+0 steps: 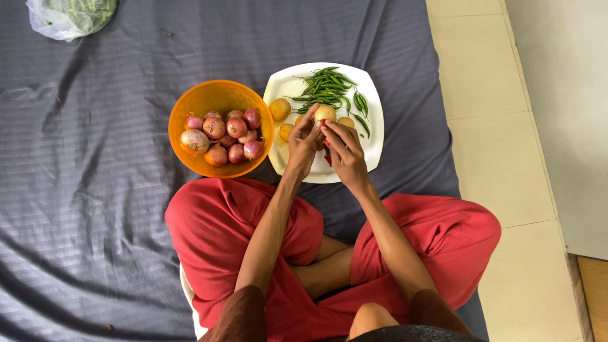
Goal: The person peels potatoes by hand while sitting on a bed.
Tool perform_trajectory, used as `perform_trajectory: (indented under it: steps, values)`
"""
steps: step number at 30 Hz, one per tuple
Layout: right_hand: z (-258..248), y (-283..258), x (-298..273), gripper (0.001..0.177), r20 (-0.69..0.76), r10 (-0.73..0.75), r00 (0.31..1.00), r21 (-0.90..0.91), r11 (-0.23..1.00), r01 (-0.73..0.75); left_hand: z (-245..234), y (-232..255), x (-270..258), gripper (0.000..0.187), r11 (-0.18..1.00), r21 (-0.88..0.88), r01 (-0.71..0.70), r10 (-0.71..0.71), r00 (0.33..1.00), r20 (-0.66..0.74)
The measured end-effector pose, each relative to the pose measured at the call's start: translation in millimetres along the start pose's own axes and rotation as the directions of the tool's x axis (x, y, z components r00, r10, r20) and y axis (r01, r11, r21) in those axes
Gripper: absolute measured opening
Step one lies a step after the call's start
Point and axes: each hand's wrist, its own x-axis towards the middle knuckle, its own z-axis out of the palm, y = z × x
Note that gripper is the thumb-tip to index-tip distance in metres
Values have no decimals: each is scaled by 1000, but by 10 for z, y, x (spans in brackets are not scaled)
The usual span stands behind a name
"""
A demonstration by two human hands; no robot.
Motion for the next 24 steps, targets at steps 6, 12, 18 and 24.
perform_trajectory:
  steps: [6, 12, 18, 24]
  values:
    - [-72, 6, -31, 37, -114, 54, 992, 0, 999, -54, 49, 57, -54, 45, 997, 58, -44, 42, 998, 46]
    - [-145, -96, -147, 30, -200, 173, 964, 119, 981, -152, -18, 27, -253, 45, 990, 136, 39, -50, 996, 77]
    - [-181, -277, -259, 36, -152, 78, 985, 45, 996, -72, 4, 57, -308, 45, 998, 40, -46, 44, 998, 42]
    - [-165, -182, -192, 36, -162, 71, 984, 19, 997, -69, 69, 45, -221, 45, 999, 42, 30, -33, 996, 82]
